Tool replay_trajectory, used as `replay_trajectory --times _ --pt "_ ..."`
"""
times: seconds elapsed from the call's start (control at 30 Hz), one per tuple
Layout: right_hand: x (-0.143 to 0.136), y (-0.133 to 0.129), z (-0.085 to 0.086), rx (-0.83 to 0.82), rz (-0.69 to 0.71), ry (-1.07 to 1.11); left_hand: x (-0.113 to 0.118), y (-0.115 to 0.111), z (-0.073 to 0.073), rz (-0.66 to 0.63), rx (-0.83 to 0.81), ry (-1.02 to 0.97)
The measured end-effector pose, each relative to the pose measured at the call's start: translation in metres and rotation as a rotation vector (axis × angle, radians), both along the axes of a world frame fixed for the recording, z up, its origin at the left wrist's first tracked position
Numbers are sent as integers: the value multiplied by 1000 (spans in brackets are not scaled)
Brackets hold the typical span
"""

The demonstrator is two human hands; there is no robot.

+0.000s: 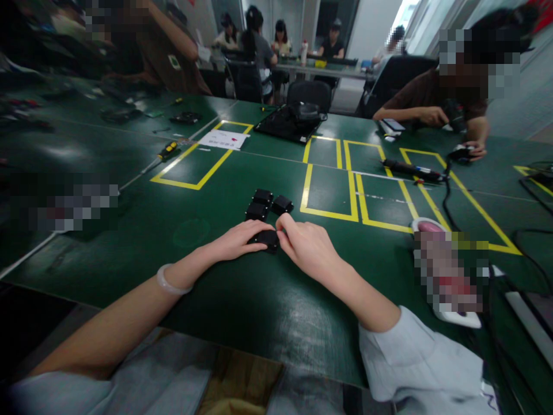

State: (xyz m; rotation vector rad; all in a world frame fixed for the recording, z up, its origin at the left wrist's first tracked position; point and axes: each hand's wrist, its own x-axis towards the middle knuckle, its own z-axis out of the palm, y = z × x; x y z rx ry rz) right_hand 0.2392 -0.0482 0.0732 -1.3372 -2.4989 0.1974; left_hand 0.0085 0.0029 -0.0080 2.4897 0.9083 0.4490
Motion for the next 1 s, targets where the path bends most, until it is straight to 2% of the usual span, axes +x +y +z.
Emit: replay_trajectory --times 0.23,0.47,0.8,1.0 --pt "0 -1 3 -19 2 16 0 0 0 -2 3 3" --pt "0 1 0 27 -43 -63 0 0 0 -1 10 5" --pt "0 -2 6 -34 -8 21 0 1 -1 -10 8 5" --pt "-1 0 2 10 -56 -80 0 0 -1 -4 17 6"
